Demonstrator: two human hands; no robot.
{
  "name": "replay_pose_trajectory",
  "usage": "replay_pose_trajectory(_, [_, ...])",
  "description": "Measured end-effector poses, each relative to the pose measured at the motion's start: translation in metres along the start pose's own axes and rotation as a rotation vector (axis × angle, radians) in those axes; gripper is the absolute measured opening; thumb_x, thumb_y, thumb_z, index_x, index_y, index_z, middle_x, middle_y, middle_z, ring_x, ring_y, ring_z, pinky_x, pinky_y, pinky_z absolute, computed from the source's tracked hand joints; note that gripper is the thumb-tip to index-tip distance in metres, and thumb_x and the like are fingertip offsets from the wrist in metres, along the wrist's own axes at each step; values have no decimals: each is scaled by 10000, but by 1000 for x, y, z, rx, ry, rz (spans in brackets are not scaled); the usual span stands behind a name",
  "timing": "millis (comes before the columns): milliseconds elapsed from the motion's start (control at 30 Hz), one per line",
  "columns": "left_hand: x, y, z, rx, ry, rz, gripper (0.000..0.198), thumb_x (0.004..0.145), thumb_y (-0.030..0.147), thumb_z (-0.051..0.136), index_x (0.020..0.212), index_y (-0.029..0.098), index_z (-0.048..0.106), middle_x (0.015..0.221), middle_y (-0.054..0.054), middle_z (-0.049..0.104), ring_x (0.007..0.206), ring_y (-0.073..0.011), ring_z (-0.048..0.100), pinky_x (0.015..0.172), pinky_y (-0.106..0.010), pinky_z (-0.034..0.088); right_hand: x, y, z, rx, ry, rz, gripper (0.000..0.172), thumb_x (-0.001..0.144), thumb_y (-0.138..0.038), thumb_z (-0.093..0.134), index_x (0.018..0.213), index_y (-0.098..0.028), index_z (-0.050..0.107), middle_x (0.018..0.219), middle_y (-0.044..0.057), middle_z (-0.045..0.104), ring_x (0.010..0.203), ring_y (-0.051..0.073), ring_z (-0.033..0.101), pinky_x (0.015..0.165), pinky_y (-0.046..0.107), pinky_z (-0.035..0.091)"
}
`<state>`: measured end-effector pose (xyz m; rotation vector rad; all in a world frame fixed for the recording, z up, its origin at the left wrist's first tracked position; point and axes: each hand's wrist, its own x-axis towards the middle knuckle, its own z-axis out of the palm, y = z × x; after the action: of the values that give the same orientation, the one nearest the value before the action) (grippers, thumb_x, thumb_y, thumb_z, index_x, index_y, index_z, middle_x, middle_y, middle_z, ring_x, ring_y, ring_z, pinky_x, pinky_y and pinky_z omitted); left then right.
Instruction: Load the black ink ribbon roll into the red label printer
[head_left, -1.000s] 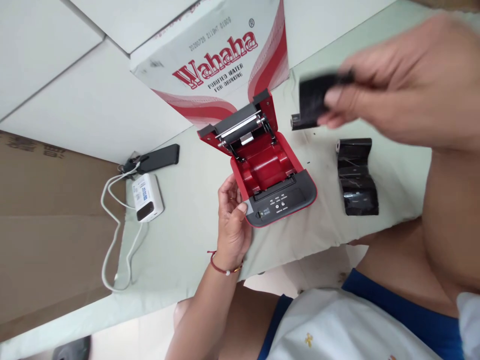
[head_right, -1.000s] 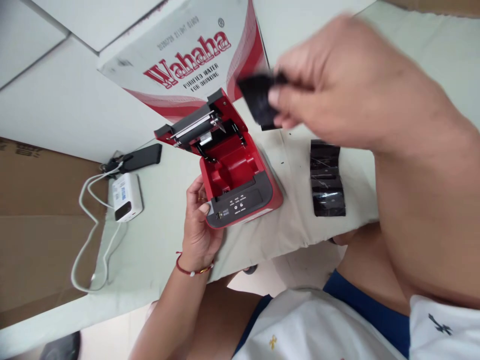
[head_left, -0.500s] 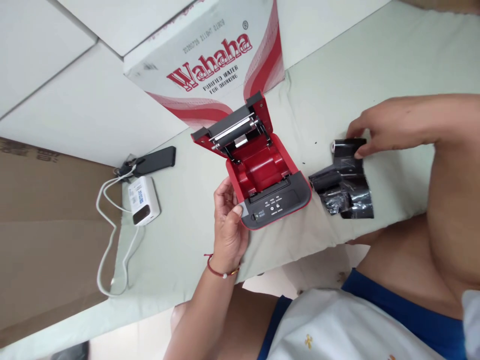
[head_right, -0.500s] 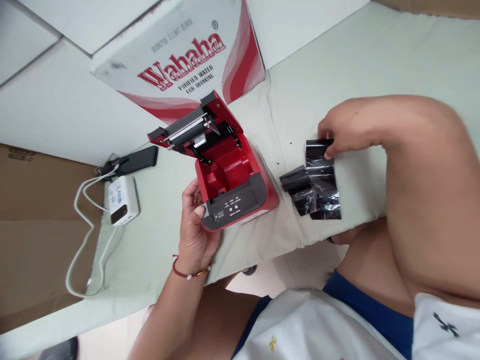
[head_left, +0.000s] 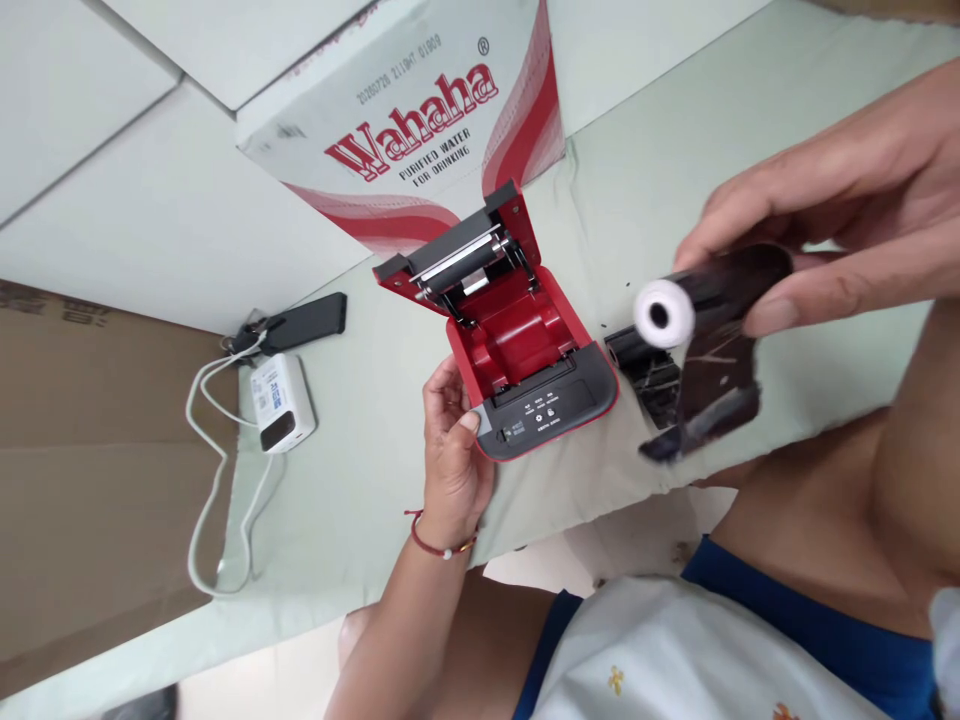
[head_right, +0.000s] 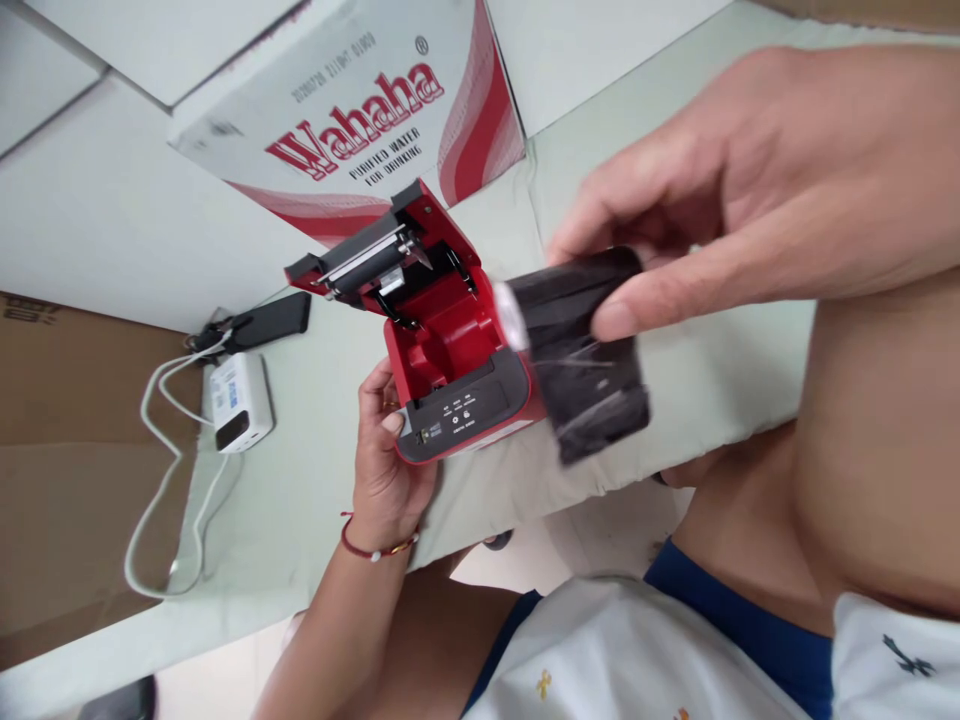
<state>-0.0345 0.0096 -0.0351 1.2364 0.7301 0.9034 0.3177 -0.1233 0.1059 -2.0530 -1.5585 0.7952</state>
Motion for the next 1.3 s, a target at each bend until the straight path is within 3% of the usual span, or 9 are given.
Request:
replay_pose_trajectory(67, [-1,0,1,1,1,6,607,843,588,896,1373,364,702,1498,-23,640,1438,-248,589,1196,-352,517,6,-20,16,158,-106,-255,471,853,-660,832,1174,-315,841,933,-35,791,804,123,712,739,279,553])
replay_pose_trajectory(133, [-2,2,2,16,-1,3,589,866,581,876,1381,363,690,1523,-26,629,1476,-257,566,1230,-369,496,17,-39,36,243,-133,-383,271,962,-446,761,1169,-292,845,828,-38,756,702,109,655,692,272,529])
replay_pose_trajectory(233, [-4,4,4,26,-1,-19,579,877,577,867,1384,364,685,1547,-29,619,1511,-270,543,1257,-391,482,36,-60,65,216,-87,-361,259,977,-281,708,1198,-257,843,891,-21,779,769,131,674,748,283,510])
replay_pose_trajectory(433, [-4,4,5,0,10,2,554,863,567,882,1348,353,719,1488,-24,644,1402,-241,605,1178,-360,535,60,-70,99,32,72,-369,288,941,-209,717,1198,-220,848,1145,31,815,1090,219,706,964,333,495])
replay_pose_trajectory(767, [-7,-1,5,68,26,47,448,948,507,791,1353,335,711,1492,-44,661,1426,-263,620,1215,-415,536,64,-69,112,-110,-59,-365,280,1005,-259,641,1193,-223,845,1278,84,796,1340,305,651,1116,436,508])
replay_pose_trajectory(933, [-19,0,-4,428,56,497,509,1039,425,679,1546,402,627,1693,-42,508,1667,-319,405,1351,-536,407,65,-63,111,-88,-66,-418,288,1039,-290,599,1174,-255,851,1289,68,794,1355,287,649,1148,430,505])
replay_pose_trajectory(1067, [-24,6,-7,762,-141,867,640,944,334,716,1574,396,618,1653,-47,592,1624,-364,484,1355,-616,390,67,-60,112,-65,-53,-460,251,1023,-266,625,1122,-263,856,1176,63,816,1284,277,670,1139,427,510])
replay_pose_trajectory(1167, [-25,8,-5,905,-275,985,719,890,206,705,1591,330,608,1544,-68,711,1562,-333,565,1347,-588,407,69,-62,113,-47,-54,-433,232,988,-242,674,1134,-257,853,1143,69,821,1239,276,683,1094,401,521])
replay_pose_trajectory(1300, [-25,9,-1,952,-224,1002,688,863,160,776,1521,325,664,1444,-60,782,1511,-322,624,1332,-579,432,69,-72,112,-30,-91,-381,233,958,-169,672,1108,-220,843,1123,62,819,1116,231,709,1021,336,504])
